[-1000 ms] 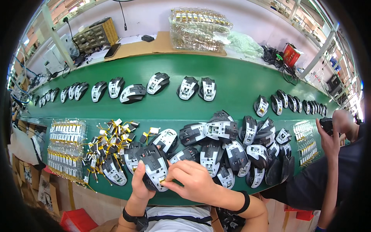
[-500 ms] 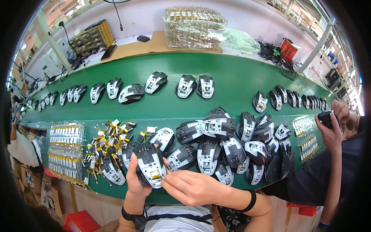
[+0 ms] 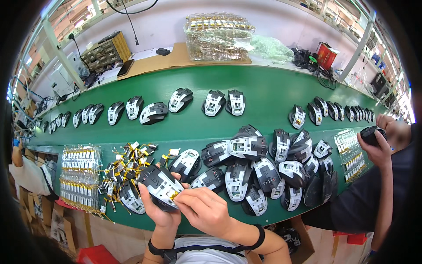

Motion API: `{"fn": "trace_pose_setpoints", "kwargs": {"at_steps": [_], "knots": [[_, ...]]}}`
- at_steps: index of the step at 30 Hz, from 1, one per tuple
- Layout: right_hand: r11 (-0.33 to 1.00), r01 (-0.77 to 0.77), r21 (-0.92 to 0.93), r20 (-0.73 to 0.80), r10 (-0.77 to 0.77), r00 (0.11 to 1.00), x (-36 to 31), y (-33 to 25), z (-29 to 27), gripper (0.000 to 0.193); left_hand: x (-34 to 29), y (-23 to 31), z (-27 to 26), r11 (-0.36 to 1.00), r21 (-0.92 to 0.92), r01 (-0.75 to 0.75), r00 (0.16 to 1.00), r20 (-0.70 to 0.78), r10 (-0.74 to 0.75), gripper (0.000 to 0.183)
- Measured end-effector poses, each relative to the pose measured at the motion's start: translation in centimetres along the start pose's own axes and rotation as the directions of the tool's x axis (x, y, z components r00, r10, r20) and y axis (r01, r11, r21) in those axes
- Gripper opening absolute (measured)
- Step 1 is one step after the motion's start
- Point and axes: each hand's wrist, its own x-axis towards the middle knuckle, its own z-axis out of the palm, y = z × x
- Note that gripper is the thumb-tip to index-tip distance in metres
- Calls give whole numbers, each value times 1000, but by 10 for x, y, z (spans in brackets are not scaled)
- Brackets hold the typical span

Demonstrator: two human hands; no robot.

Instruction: The person assembles computer mice at a green workbench. They pick up a mouse shell, insert a small yellow cable into the internal connector, and place the finished unit on the table. This process is repeated for multiple units throughout the clip.

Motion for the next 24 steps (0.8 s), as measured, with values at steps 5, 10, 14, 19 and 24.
{"fn": "trace_pose_setpoints", "kwargs": {"at_steps": [5,10,14,19,24], "knots": [[984,48,-172,39,-42,998,-10,-3,1,27,5,5,4,989,-78,123,990,-53,-128,67],[991,-101,-84,117,110,987,-7,-3,-8,31,10,4,1,988,-16,152,988,12,-152,59],[932,-334,141,285,285,915,0,1,-22,28,10,6,2,978,33,205,978,31,-206,61],[829,-441,345,159,411,898,-12,4,-31,21,22,34,-2,945,105,309,941,114,-320,62],[967,-229,116,272,191,943,-36,19,-21,16,74,60,56,879,325,349,854,276,-441,49]]}}
